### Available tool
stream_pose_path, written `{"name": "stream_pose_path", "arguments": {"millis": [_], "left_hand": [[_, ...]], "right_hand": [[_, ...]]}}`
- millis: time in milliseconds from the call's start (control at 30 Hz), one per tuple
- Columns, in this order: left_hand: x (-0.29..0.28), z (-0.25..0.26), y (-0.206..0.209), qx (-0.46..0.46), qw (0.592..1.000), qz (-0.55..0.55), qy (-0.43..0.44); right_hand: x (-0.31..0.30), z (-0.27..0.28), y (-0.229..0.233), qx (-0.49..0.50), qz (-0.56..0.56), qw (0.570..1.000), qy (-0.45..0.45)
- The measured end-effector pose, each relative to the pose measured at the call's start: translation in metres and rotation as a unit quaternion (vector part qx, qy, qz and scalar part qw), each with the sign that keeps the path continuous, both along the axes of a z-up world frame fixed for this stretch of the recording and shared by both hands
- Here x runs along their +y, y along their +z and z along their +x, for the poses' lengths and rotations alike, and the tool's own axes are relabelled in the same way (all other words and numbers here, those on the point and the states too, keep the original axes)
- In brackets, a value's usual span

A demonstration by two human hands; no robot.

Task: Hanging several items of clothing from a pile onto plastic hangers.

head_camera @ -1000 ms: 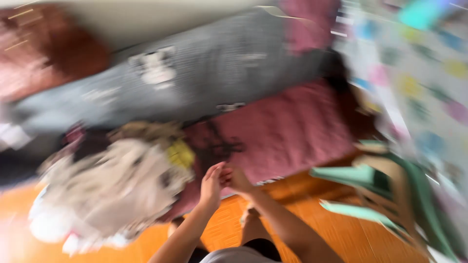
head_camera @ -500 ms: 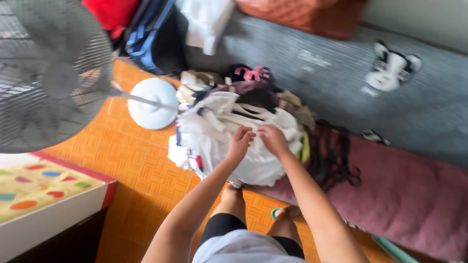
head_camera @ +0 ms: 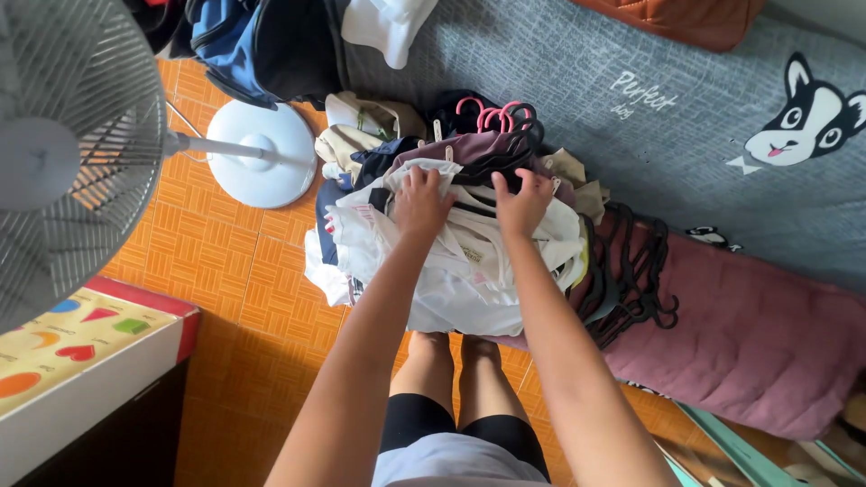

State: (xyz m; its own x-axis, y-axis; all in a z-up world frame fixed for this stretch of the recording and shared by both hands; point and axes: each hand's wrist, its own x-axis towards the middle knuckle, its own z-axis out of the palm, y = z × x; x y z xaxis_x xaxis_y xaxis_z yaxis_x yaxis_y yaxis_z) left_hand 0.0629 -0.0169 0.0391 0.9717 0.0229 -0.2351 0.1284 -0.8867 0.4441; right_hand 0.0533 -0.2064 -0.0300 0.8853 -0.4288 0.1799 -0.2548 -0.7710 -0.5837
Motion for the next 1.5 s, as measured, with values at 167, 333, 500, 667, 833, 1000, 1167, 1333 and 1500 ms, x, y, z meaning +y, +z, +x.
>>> {"name": "stream_pose_path", "arguments": {"millis": [167, 333, 500, 667, 833, 1000, 1167, 1333, 1500], "left_hand": [[0.021, 0.011, -0.039, -0.03, 0.995, 0.079, -0.048], [0.062, 0.017, -0.021, -0.023, 0.999, -0.002, 0.026], [0.056, 0.014, -0.009, 0.024, 0.999, -0.019, 0.016], [0.043, 0.009, -0.022, -0.032, 0.998, -0.047, 0.018], [0.042, -0.003, -0.015, -0.132, 0.99, -0.058, -0.001], [0.05, -0.025, -0.023, -0.078, 0.986, -0.121, -0.087], [0.044, -0.035, 0.007, -0.103, 0.982, -0.129, -0.089], [0.04, -0.041, -0.008, -0.075, 0.987, -0.095, -0.105], [0.021, -0.054, -0.018, -0.104, 0.984, 0.009, -0.146]], "right_hand": [[-0.008, 0.004, -0.001, 0.095, 0.019, 0.994, -0.051], [-0.093, -0.016, -0.051, 0.111, 0.066, 0.989, -0.075], [-0.12, -0.023, -0.039, 0.077, 0.407, 0.905, -0.1], [-0.029, 0.032, 0.1, -0.019, 0.545, 0.837, 0.053], [-0.118, 0.014, 0.08, -0.183, 0.87, 0.454, 0.06], [-0.248, -0.117, 0.037, -0.129, 0.695, 0.661, -0.251], [-0.308, -0.285, -0.061, -0.03, 0.604, 0.707, -0.366], [-0.319, -0.315, -0.112, 0.037, 0.567, 0.697, -0.437], [-0.336, -0.3, -0.149, -0.01, 0.537, 0.724, -0.433]]}}
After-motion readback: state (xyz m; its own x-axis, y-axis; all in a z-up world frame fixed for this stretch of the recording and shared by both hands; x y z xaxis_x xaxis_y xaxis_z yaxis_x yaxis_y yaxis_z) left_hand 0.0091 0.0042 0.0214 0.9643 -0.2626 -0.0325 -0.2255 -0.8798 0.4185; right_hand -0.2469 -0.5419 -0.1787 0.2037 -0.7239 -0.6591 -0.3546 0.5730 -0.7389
